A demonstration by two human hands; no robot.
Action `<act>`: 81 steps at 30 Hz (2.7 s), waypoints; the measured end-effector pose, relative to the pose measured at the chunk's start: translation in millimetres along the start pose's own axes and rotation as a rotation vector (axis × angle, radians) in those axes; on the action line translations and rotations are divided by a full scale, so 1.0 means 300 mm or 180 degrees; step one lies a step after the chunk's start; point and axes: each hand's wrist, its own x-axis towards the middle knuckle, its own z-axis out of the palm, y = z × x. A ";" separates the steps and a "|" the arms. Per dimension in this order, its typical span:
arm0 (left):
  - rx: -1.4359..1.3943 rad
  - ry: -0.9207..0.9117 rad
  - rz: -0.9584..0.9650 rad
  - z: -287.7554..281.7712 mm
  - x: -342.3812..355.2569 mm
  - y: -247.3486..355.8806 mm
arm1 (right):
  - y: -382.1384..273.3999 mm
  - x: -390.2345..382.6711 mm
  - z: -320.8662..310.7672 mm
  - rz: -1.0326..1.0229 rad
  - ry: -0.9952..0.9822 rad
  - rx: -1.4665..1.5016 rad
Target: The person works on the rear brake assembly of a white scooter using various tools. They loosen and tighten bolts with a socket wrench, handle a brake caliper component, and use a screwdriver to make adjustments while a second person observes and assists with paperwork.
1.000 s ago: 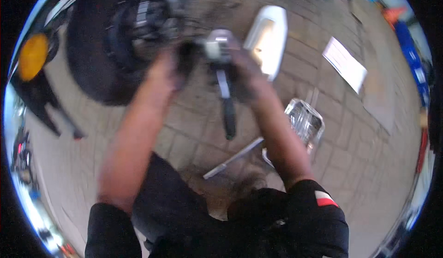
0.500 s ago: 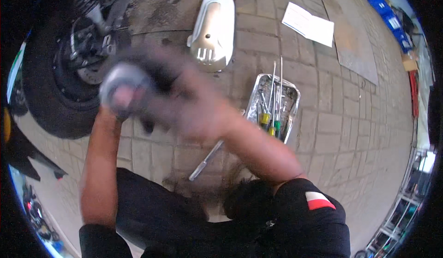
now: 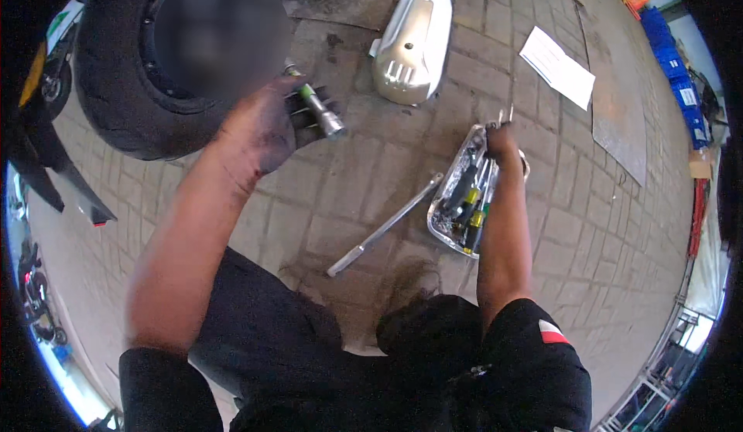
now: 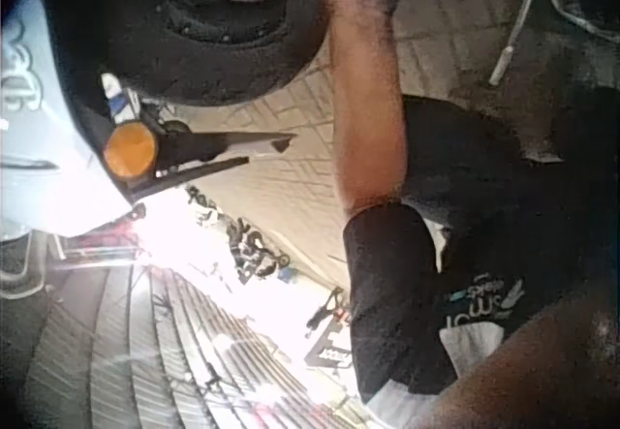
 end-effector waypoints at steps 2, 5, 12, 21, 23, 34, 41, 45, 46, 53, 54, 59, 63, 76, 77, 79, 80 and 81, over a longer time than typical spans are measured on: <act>0.0170 0.0177 0.0211 -0.068 0.015 -0.003 | -0.153 -0.075 0.040 0.0543 0.0393 0.0728; 0.0288 0.0087 0.0355 0.021 0.039 0.062 | -0.061 -0.022 -0.043 0.0543 -0.0284 0.0209; -0.0376 0.0043 0.0899 -0.086 0.120 0.136 | -0.829 -0.262 -0.488 -0.1784 -0.0694 0.3623; -0.0502 0.0103 0.1361 -0.075 0.096 0.179 | -1.127 -0.482 -0.590 -0.2113 -0.0870 0.4285; -0.0564 0.0183 0.1319 -0.136 0.138 0.172 | -1.162 -0.486 -0.570 -0.1350 -0.1304 0.4866; 0.0385 0.1472 0.1533 -0.041 0.059 0.205 | -1.200 -0.417 -0.549 -0.1024 -0.2670 0.6031; -0.0217 0.0705 0.1257 -0.162 0.208 0.159 | -1.219 -0.521 -0.584 -0.2667 0.0017 0.3465; 0.0400 0.1361 0.1096 -0.050 0.087 0.206 | -1.207 -0.494 -0.606 -0.2025 -0.0271 0.4280; 0.0276 0.1275 0.1370 -0.087 0.114 0.198 | -1.219 -0.485 -0.592 -0.1484 -0.1001 0.4845; -0.0800 -0.0115 0.1320 -0.088 0.150 0.199 | -1.212 -0.481 -0.566 -0.2610 0.1000 0.3098; -0.0807 -0.0096 0.1329 -0.112 0.171 0.190 | -1.210 -0.477 -0.556 -0.2850 0.1356 0.2736; 0.0146 0.0947 0.1442 -0.162 0.223 0.171 | -1.233 -0.504 -0.579 -0.1561 -0.0365 0.4302; -0.0612 -0.0126 0.1213 -0.149 0.175 0.194 | -1.218 -0.459 -0.526 -0.1864 0.0567 0.3470; -0.0857 -0.0227 0.1257 -0.118 0.157 0.210 | -1.200 -0.378 -0.512 -0.2780 0.1531 0.3721; -0.0828 -0.0246 0.1225 -0.124 0.172 0.210 | -1.191 -0.393 -0.523 -0.3354 0.2749 0.2837; -0.0502 -0.0249 0.1526 -0.151 0.173 0.220 | -1.203 -0.420 -0.532 -0.3411 0.2665 0.2781; -0.0489 -0.0261 0.1511 -0.155 0.185 0.217 | -1.208 -0.437 -0.532 -0.2915 0.1664 0.3356; -0.0690 -0.0278 0.1431 -0.144 0.182 0.218 | -1.206 -0.450 -0.543 -0.2378 0.0643 0.3847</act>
